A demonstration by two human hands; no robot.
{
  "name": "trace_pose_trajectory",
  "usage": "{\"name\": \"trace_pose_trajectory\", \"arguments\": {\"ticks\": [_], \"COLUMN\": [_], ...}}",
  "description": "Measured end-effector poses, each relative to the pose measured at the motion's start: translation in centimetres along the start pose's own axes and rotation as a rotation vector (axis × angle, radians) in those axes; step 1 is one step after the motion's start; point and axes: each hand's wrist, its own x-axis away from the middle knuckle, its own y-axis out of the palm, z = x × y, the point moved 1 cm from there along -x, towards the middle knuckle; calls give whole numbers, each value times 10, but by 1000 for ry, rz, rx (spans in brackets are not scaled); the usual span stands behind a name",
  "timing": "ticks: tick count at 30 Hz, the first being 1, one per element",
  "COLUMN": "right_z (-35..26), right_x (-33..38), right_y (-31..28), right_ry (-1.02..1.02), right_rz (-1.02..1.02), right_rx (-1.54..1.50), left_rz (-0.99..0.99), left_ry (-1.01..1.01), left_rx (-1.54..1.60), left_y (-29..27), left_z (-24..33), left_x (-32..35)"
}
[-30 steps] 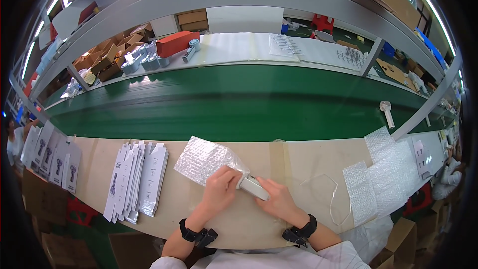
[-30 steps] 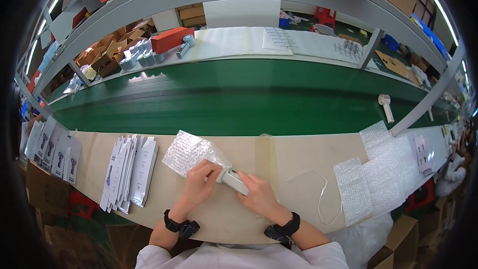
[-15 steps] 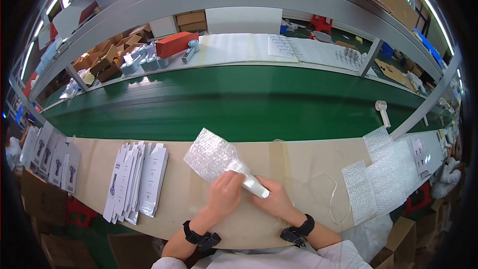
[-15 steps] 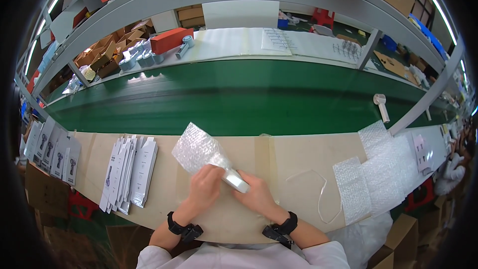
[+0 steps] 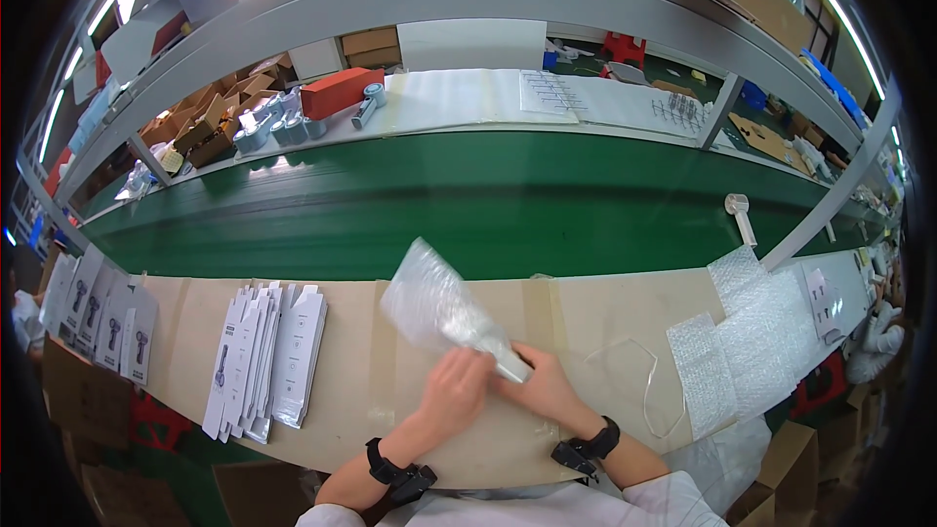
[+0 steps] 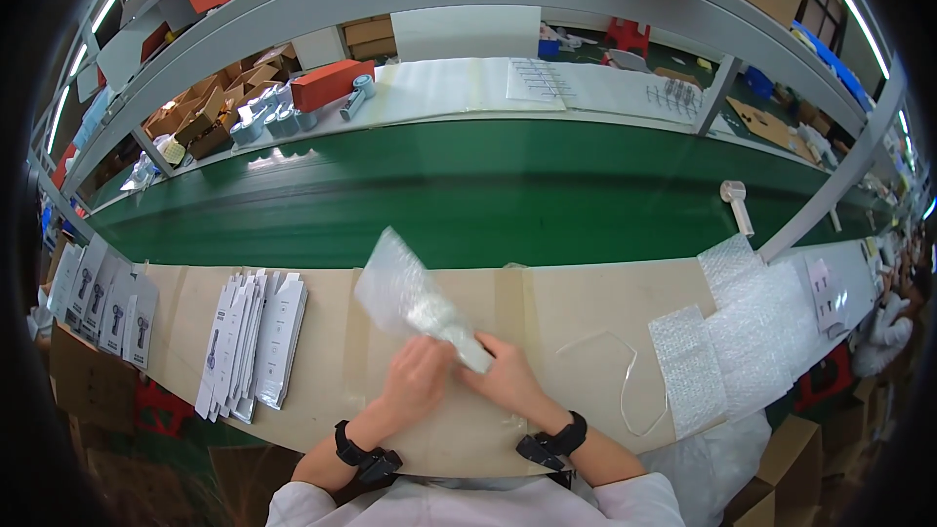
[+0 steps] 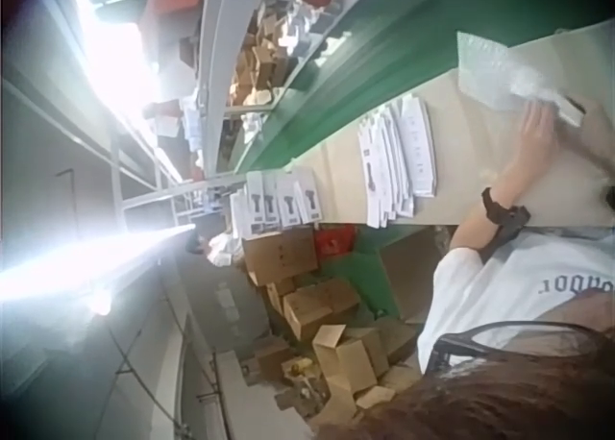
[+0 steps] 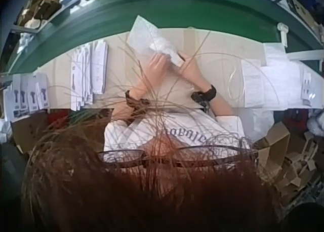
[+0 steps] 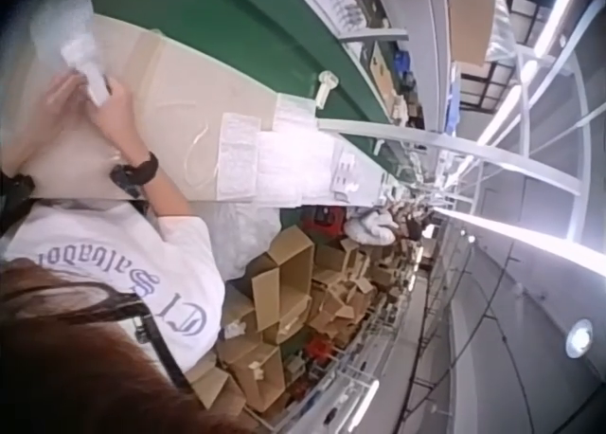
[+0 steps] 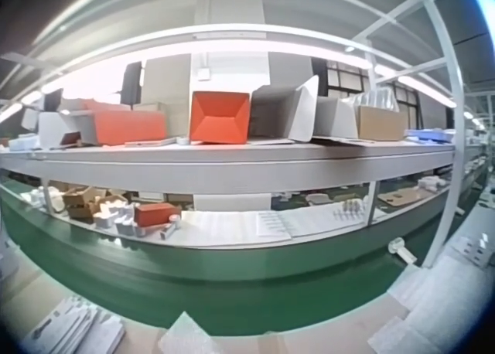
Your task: The person wraps a handheld fan in bubble wrap, folds a cardboard box, and slides the wrapped fan inside, then repeats the process for a second fan.
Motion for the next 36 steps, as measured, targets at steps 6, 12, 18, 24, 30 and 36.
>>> {"name": "trace_pose_trajectory", "arguments": {"ticks": [6, 12, 18, 24, 30, 36], "right_z": [7, -5, 21, 19, 25, 4], "right_x": [5, -7, -4, -8, -2, -7], "right_y": [7, -22, 8, -6, 6, -14], "right_ry": [-127, 121, 164, 167, -83, -200], "right_rz": [-12, -271, -23, -75, 137, 509], "right_rx": [501, -448, -383, -476, -76, 310], "left_rz": [-32, 25, -45, 16, -285, 37], "left_ry": [65, -33, 124, 48, 183, -414], "left_rx": [160, 152, 267, 278, 249, 131], "left_y": [-1, -8, -2, 0, 0, -114], "left_z": [16, 5, 24, 24, 30, -61], "left_x": [-4, -10, -4, -8, 0, -2]}}
